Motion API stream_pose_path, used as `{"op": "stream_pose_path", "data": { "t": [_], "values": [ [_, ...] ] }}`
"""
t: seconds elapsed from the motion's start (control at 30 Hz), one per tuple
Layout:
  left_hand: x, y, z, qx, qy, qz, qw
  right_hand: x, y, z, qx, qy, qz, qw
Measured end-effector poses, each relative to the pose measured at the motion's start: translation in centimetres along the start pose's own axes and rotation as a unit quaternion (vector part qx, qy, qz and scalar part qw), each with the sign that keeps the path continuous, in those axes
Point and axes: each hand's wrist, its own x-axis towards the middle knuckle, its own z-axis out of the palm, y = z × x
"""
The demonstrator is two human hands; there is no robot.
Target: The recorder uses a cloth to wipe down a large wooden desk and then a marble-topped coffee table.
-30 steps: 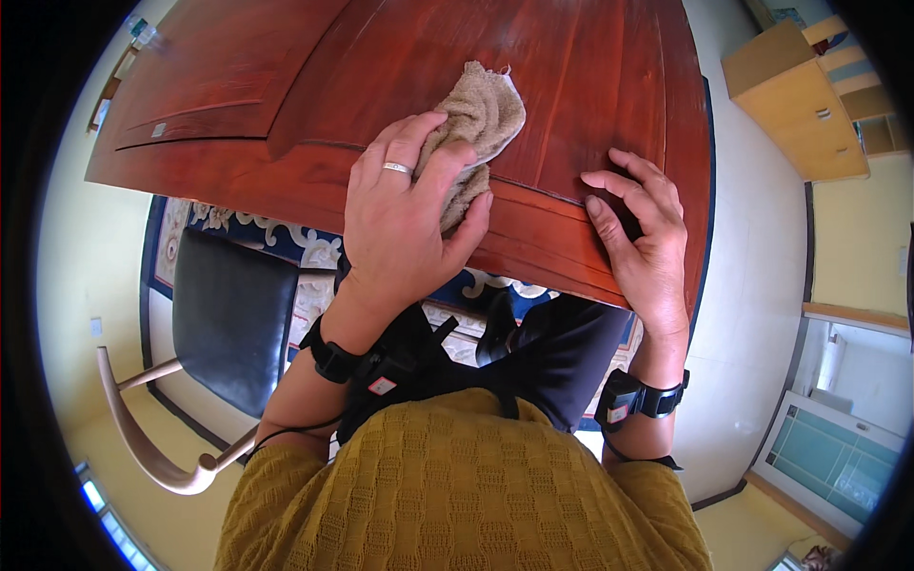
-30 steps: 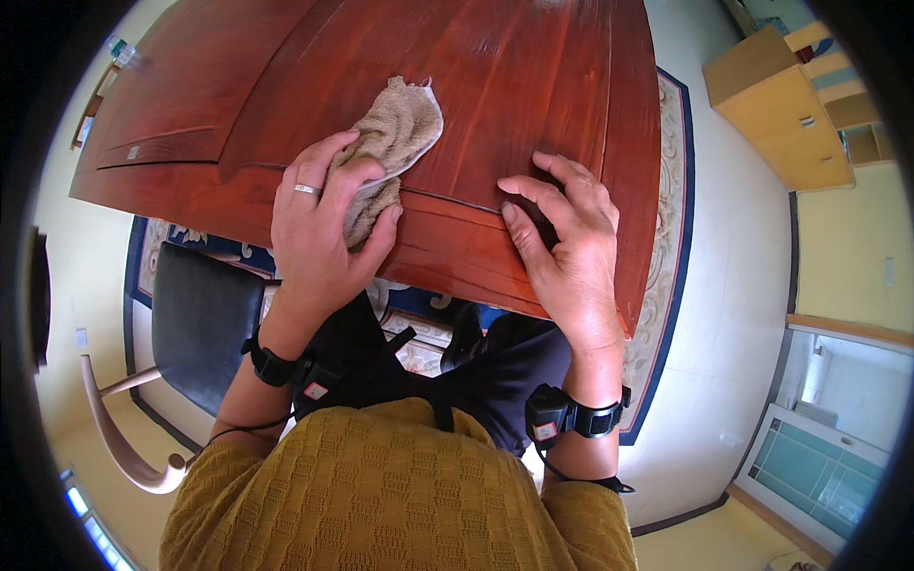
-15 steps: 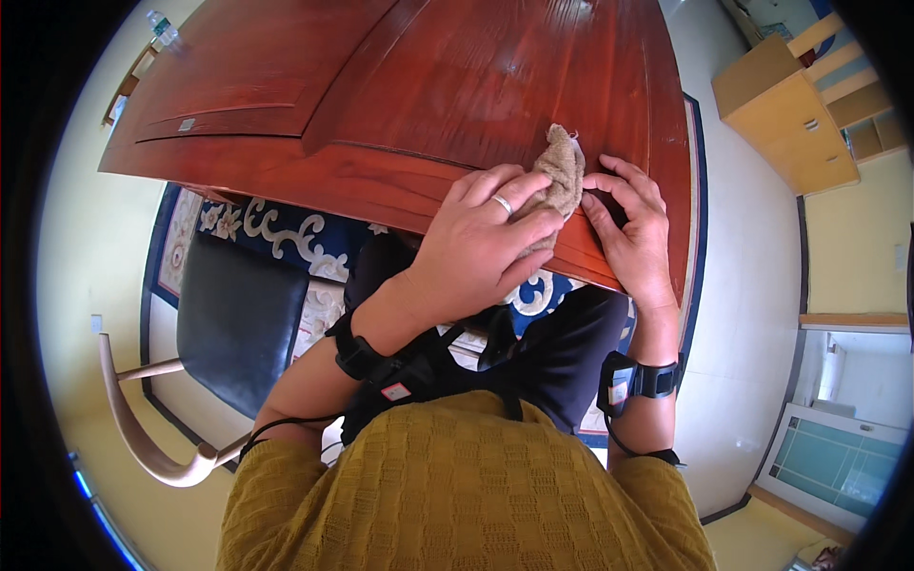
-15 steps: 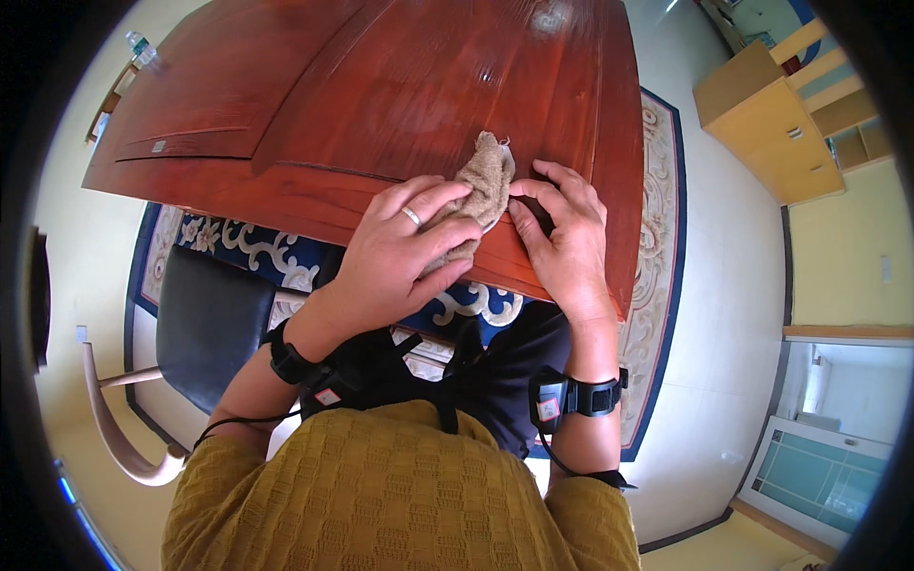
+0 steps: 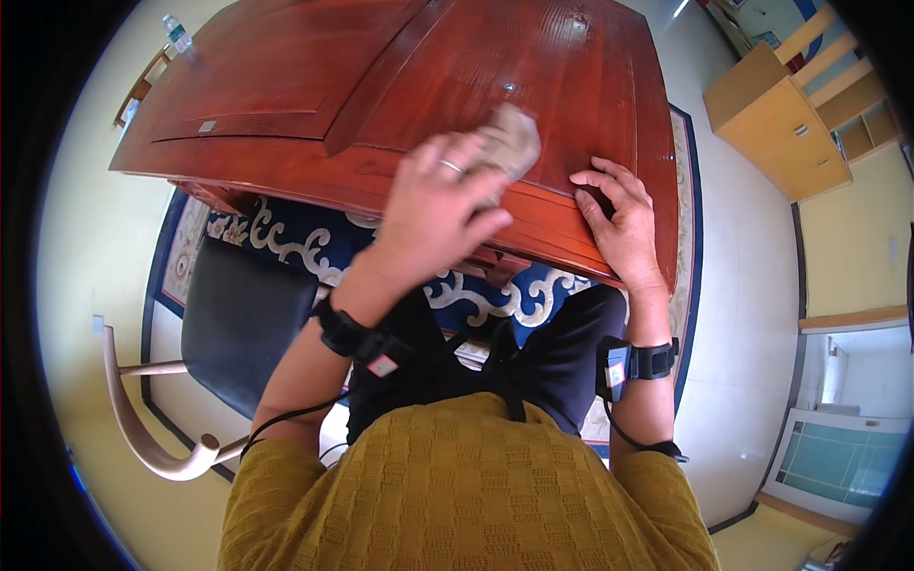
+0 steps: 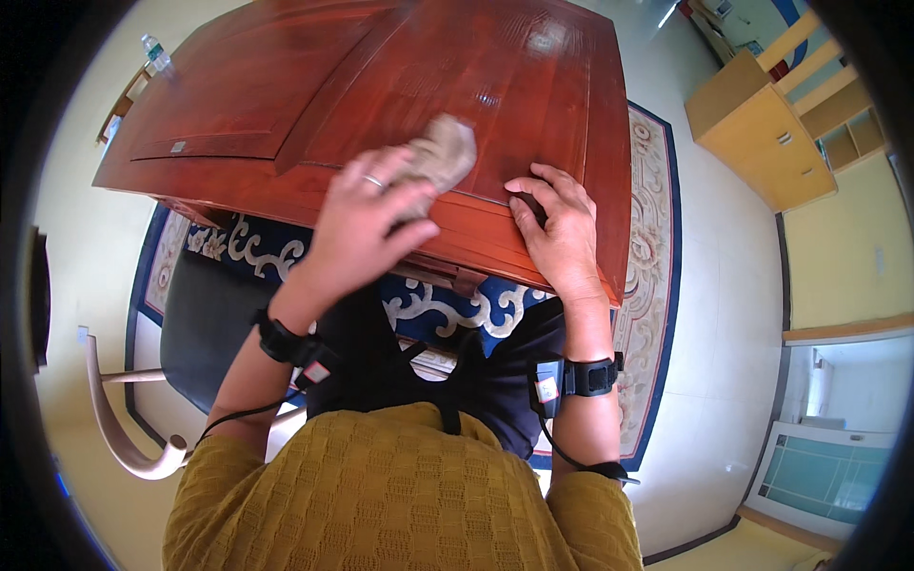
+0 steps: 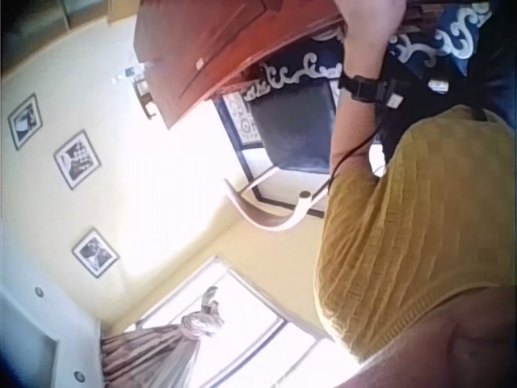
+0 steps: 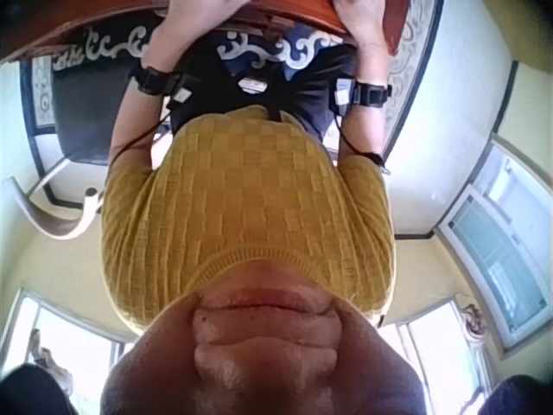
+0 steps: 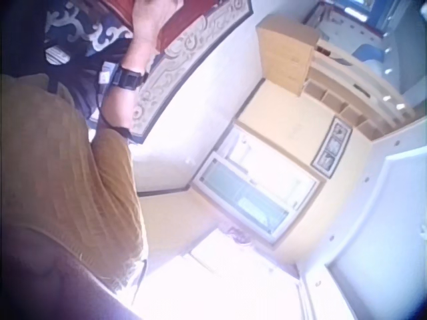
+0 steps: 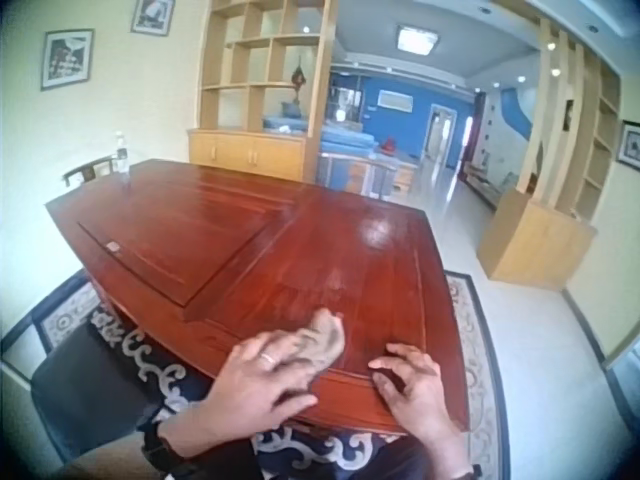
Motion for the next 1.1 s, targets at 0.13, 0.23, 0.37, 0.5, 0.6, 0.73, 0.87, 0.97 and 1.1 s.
{"op": "stream_pose_path", "data": {
  "t": [0.13,0.23,0.37,0.5,0.6,0.73,0.87,0.97,1.1],
  "values": [
    [0.1,-0.2,0.1,-0.017,-0.012,-0.002,1.000,-0.1,0.0,0.2,0.003,0.005,-0.007,1.000],
    [0.2,-4.0,-1.3,0.027,-0.019,-0.060,0.998,-0.1,-0.1,0.0,0.000,0.003,0.001,1.000],
    [-1.1,-8.0,-2.2,0.120,0.023,-0.137,0.983,0.1,-0.2,0.2,-0.014,0.009,-0.008,1.000],
    [-0.7,-4.9,-1.5,0.121,0.027,-0.092,0.988,0.3,0.0,0.1,-0.012,0.011,-0.011,1.000],
    [-0.4,0.1,0.1,0.044,0.004,-0.018,0.999,0.1,-0.2,0.2,-0.010,0.009,-0.009,1.000],
    [-0.2,0.3,0.3,0.021,0.005,0.004,1.000,0.1,-0.3,0.2,-0.003,0.010,-0.007,1.000],
    [-0.2,-6.3,-1.5,0.111,0.047,-0.066,0.990,0.0,-0.4,0.0,-0.014,0.016,-0.004,1.000],
    [-1.4,-9.3,-3.1,0.172,0.033,-0.186,0.967,0.3,-0.3,0.3,0.001,0.011,-0.013,1.000],
    [-1.2,-7.0,-1.5,0.185,0.049,-0.103,0.976,0.3,0.0,0.1,-0.011,0.003,-0.007,1.000]
  ]
}}
